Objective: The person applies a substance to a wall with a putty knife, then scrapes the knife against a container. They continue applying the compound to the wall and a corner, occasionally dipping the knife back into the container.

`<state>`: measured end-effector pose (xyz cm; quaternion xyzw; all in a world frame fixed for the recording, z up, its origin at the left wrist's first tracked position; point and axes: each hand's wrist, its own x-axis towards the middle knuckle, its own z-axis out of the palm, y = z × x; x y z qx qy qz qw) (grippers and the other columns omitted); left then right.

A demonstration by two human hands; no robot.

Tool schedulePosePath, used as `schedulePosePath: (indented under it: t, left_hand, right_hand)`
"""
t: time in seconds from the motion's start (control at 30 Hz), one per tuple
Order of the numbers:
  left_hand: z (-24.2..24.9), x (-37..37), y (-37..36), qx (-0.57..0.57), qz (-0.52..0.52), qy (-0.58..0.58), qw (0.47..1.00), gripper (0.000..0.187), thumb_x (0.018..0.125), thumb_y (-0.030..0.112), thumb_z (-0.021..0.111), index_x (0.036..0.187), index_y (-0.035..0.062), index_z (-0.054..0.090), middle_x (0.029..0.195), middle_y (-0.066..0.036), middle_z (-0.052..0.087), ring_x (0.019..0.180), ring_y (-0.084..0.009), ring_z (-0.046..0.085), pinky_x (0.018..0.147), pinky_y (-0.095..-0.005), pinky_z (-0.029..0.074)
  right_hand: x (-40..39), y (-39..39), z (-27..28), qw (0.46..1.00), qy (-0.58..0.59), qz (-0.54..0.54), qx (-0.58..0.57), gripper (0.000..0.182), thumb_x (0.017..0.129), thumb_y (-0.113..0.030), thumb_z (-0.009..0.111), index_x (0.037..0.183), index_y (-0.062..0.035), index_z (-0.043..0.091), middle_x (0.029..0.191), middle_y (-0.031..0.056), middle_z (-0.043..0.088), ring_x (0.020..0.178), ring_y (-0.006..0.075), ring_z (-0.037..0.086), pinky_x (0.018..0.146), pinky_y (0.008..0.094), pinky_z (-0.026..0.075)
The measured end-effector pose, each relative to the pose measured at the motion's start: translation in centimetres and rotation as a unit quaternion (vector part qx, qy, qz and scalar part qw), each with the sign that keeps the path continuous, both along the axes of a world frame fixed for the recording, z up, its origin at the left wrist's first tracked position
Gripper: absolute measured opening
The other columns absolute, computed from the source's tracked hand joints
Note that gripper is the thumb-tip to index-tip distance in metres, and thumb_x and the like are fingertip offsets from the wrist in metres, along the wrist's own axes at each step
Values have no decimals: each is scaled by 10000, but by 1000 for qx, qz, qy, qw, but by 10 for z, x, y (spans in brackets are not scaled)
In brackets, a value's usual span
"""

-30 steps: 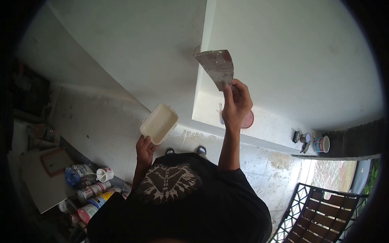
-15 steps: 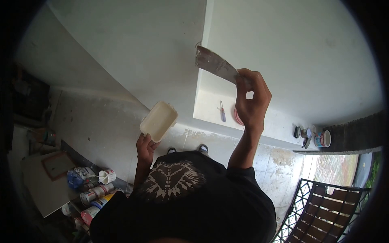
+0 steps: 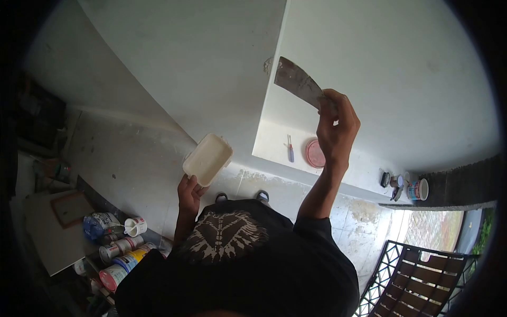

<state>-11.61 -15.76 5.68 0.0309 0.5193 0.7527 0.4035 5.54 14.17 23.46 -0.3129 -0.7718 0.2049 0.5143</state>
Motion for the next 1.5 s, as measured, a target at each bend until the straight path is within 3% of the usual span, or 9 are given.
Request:
schedulePosePath:
  t: [0.1, 0.2, 0.3, 0.43, 0.73, 1.5]
  left_hand:
    - [4, 1, -2, 1, 1, -1, 1000, 459, 960, 196, 509, 1349, -11, 383, 1252, -164, 551, 1139, -284, 590, 949, -405, 497]
    - [5, 2, -1, 15, 10, -11, 1000, 430, 950, 168, 526, 1313, -32, 409, 1232, -172, 552, 1140, -288, 586, 958, -407, 491]
    - [2, 2, -2, 18, 10, -9, 1000, 431, 953, 171, 525, 1315, -32, 408, 1234, -173, 550, 1145, -291, 583, 965, -416, 485]
    - [2, -2, -4, 8, -2, -1, 1000, 436, 957, 177, 523, 1324, -28, 407, 1245, -174, 545, 1142, -292, 583, 964, -426, 487]
    - [1, -14, -13, 5, -28, 10, 1000, 446, 953, 165, 517, 1344, -10, 393, 1257, -169, 543, 1144, -296, 584, 963, -428, 488]
    - [-1, -25, -25, -5, -31, 9, 999, 465, 942, 180, 536, 1355, 21, 393, 1247, -144, 552, 1128, -272, 592, 924, -401, 504]
  right_hand:
    - [5, -7, -4, 1000, 10, 7, -11, 114, 861, -7, 622, 974, 4, 618, 777, 86, 665, 640, 126, 640, 558, 243, 486]
    - [-3, -20, -22, 989, 99, 54, -96, 132, 906, -62, 615, 978, 34, 561, 795, 109, 667, 683, 148, 681, 559, 230, 500]
    - [-23, -35, -60, 938, 255, 158, -173, 151, 927, -64, 589, 1025, 24, 515, 870, 149, 668, 711, 213, 694, 553, 270, 536]
    - [-42, -74, -62, 874, 300, 185, -335, 212, 971, -127, 522, 1085, 19, 418, 931, 258, 662, 747, 277, 705, 524, 318, 571]
    - [-60, -69, -48, 873, 330, 210, -292, 259, 1005, -203, 459, 1116, 3, 348, 945, 249, 663, 688, 245, 694, 495, 289, 558]
    - [-68, -74, -60, 879, 328, 161, -305, 242, 1001, -171, 460, 1103, 4, 328, 969, 256, 647, 694, 241, 687, 471, 292, 558]
